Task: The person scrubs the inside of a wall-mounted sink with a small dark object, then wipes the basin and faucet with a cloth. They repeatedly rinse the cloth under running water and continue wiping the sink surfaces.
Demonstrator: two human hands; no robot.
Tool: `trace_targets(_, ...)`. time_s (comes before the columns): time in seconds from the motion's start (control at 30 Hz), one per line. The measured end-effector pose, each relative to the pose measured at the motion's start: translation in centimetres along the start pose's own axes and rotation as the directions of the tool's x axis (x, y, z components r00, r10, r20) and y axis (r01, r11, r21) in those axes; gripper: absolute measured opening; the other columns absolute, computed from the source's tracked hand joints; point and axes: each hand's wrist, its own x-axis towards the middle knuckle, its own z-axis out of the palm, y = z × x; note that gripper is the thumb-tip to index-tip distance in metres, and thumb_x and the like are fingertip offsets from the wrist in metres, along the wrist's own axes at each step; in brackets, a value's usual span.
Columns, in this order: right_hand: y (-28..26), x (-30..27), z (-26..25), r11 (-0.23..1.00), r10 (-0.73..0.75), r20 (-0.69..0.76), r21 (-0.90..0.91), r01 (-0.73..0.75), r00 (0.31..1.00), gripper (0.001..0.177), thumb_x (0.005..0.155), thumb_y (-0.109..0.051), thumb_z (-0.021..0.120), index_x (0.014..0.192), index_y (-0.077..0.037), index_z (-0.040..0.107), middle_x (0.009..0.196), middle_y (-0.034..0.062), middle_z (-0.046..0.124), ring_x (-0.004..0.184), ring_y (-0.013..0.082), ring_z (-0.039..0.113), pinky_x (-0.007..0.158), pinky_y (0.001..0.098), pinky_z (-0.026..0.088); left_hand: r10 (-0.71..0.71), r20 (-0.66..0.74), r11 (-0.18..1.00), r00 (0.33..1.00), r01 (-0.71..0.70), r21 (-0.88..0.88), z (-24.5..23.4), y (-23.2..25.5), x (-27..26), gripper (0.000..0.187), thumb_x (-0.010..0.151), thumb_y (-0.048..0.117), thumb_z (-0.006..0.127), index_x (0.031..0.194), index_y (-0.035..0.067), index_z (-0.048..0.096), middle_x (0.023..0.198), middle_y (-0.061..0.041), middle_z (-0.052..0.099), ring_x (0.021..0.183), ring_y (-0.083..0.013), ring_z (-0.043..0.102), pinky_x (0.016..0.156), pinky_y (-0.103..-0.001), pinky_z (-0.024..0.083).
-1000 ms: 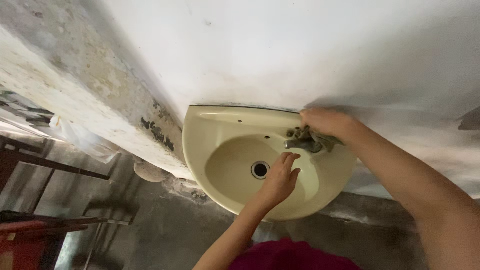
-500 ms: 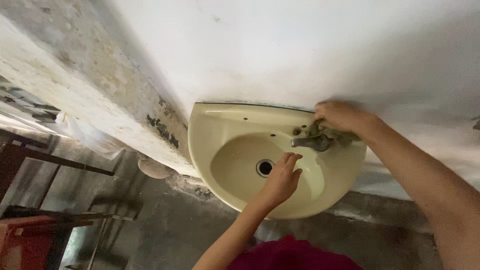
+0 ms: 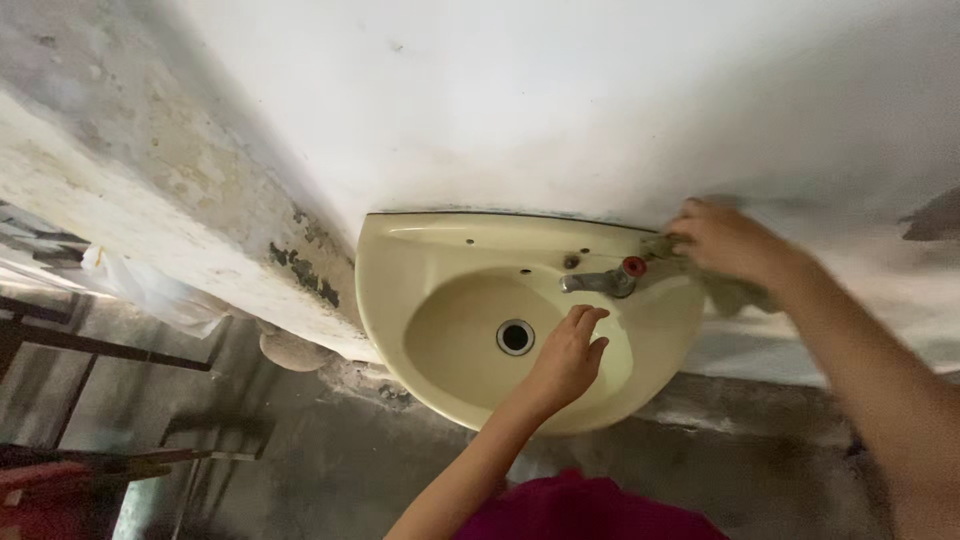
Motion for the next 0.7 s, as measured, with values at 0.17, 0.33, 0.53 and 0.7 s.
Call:
trace_targets(0.17, -0.9, -0.1, 6.4, 0.996, 0.023, -0.146, 0.089, -0.01, 0.989, 0.049, 0.096, -0.005, 0.058, 0.144, -0.012, 0.054, 0.154, 0.0232, 0.04, 0.127, 0.036, 0.057, 0.104, 0.0445, 0.054, -0.016, 0.03, 1.0, 0.999, 0.016, 0.004, 0.5, -0.1, 0.2, 0.038, 0.096, 0.004, 0.062, 0.133, -0.002, 0.054, 0.133, -0.025, 0.056, 0.112, -0.0453, 0.062, 0.094, -0.049, 0.052)
trace_targets(0.33, -0.6, -2.4, 9.3, 0.986, -0.088, 0.003, 0.145, 0.086, 0.996, 0.047, 0.085, 0.004, 0.062, 0.129, -0.013, 0.067, 0.157, 0.0124, 0.034, 0.131, 0.0277, 0.055, 0.109, 0.0355, 0.053, -0.03, 0.062, 1.0, 0.998, 0.03, -0.004, 1.1, 0.0, 0.1, 0.039, 0.095, 0.003, 0.062, 0.133, -0.002, 0.053, 0.133, -0.026, 0.055, 0.111, -0.0462, 0.061, 0.093, -0.05, 0.052)
trace_targets(0.53, 2.0, -1.1, 8.6, 0.949, 0.06, -0.331, 0.312, 0.049, 0.942, 0.035, 0.103, -0.007, 0.06, 0.137, -0.009, 0.06, 0.148, 0.0144, 0.046, 0.122, 0.0308, 0.06, 0.104, 0.041, 0.054, -0.028, 0.024, 0.999, 0.999, 0.029, -0.042, 0.9, -0.6, -0.3, 0.039, 0.094, 0.003, 0.062, 0.132, -0.001, 0.055, 0.131, -0.025, 0.057, 0.107, -0.0457, 0.063, 0.092, -0.049, 0.052)
trace_targets(0.7, -0.5, -0.1, 12.0, 0.996, -0.054, -0.354, 0.046, 0.075, 0.934, 0.052, 0.088, -0.002, 0.065, 0.139, -0.003, 0.056, 0.141, 0.0158, 0.053, 0.124, 0.0285, 0.062, 0.105, 0.0382, 0.057, 0.001, 0.032, 1.0, 0.999, -0.001, -0.003, 0.9, -0.5, 0.0, 0.038, 0.096, 0.003, 0.062, 0.132, -0.003, 0.054, 0.133, -0.026, 0.055, 0.113, -0.0462, 0.061, 0.095, -0.049, 0.051)
